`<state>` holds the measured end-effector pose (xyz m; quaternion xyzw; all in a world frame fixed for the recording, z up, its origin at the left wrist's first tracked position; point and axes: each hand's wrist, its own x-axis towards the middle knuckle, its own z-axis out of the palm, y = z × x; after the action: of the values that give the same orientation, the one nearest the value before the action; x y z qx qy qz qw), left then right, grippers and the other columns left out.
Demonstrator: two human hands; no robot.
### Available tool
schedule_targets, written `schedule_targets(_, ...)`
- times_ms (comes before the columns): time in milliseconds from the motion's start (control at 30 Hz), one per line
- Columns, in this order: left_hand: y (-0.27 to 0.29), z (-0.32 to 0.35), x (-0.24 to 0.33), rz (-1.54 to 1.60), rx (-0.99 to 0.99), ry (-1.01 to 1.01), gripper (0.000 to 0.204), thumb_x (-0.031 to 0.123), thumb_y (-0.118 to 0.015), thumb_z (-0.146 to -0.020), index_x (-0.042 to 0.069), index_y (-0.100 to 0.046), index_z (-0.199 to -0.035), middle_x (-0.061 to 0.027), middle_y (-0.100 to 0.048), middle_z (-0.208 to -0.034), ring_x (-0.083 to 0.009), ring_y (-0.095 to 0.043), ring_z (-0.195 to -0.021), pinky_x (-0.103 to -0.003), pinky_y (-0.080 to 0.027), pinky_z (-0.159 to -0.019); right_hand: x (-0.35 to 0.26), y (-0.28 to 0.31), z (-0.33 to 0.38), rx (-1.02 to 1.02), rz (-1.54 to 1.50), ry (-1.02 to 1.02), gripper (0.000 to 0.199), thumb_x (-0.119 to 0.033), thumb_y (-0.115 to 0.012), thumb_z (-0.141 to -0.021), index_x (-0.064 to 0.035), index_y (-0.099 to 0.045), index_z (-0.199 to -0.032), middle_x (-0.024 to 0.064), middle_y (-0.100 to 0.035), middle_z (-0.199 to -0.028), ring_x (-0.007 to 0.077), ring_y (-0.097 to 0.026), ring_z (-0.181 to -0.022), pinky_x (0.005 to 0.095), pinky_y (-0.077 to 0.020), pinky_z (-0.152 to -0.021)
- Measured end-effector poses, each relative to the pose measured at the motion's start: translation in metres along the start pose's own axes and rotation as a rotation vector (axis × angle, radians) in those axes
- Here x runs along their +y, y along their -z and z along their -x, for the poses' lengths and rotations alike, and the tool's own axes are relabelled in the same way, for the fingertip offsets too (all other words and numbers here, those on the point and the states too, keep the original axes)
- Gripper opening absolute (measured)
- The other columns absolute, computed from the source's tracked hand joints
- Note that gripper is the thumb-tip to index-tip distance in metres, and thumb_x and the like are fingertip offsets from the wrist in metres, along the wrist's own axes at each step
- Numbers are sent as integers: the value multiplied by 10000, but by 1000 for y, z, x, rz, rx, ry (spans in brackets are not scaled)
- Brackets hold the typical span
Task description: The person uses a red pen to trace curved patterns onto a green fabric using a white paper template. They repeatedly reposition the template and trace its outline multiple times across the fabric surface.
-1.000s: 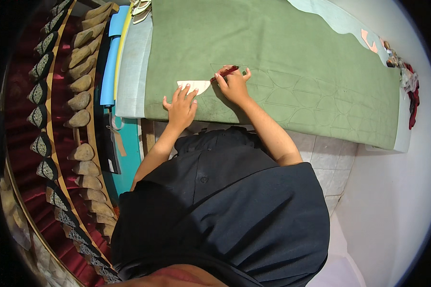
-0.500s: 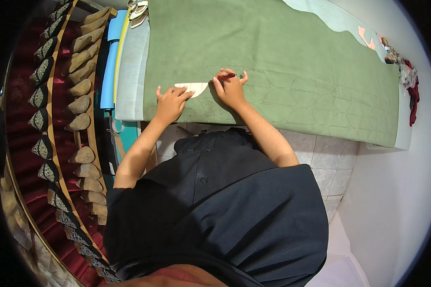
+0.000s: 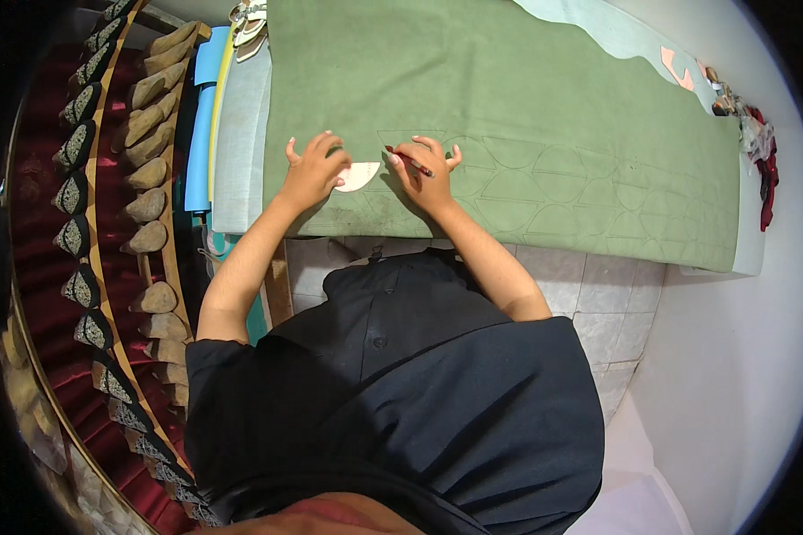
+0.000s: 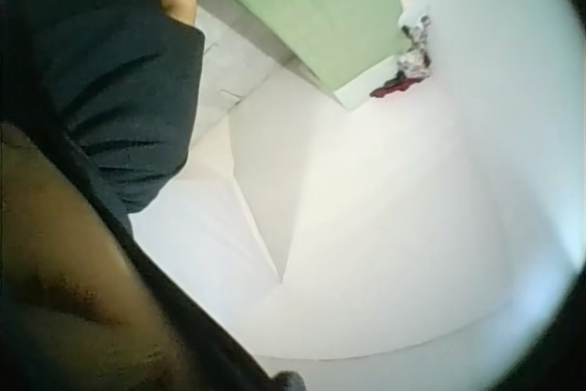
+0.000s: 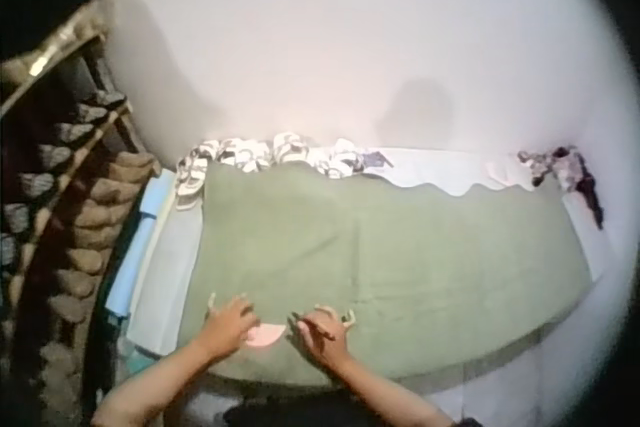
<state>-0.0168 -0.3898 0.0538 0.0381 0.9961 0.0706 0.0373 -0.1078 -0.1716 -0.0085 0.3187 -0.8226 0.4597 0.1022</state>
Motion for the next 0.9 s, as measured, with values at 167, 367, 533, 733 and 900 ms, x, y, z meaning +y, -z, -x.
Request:
schedule_targets(167,7,-21,-9,9,-88,172,1110,280,-917,-487,266,-315,-1420,-142,-213,-1529,-344,-143,-1449,-716,-136,-1063,-5,-4,2,-37,-19,-9,118,-257,-670,-869,-182,-691,-957,-53,-685,-916,206,-572,-1093,600,-89,-1011)
schedule_targets(367,16,-44,-23,8,-239,200,1440,386,-940,-386,293,-69,-1529,-220,-23,-1578,-385,-30,-1467,-696,-63,-1092,-9,-1,2,-86,-39,14,88,-236,-694,-849,-170,-699,-906,-58,-681,-884,167,-575,-1070,528,-89,-1034)
schedule_targets(533,1,-50,-43,66,-270,132,1505,537,-908,-366,261,-5,-1537,-247,24,-1574,-407,12,-1464,-702,-24,-1084,-40,-10,15,41,-36,-41,77,-209,-735,-791,-176,-701,-852,-84,-689,-835,156,-576,-1067,479,-93,-1038)
schedule_targets(733,-2,-53,-56,164,-404,161,1548,654,-858,-386,198,70,-1539,-267,69,-1570,-398,64,-1466,-701,22,-1072,-110,-59,48,106,-7,-225,117,-195,-756,-754,-196,-730,-868,-98,-702,-839,143,-573,-1071,505,-96,-1037)
schedule_targets(900,0,-65,-54,108,-494,153,1575,689,-845,-384,184,106,-1534,-268,107,-1566,-386,112,-1464,-702,25,-1068,-135,-114,55,213,119,-224,142,-188,-742,-772,-194,-735,-915,-65,-715,-899,158,-587,-1055,506,-107,-1026)
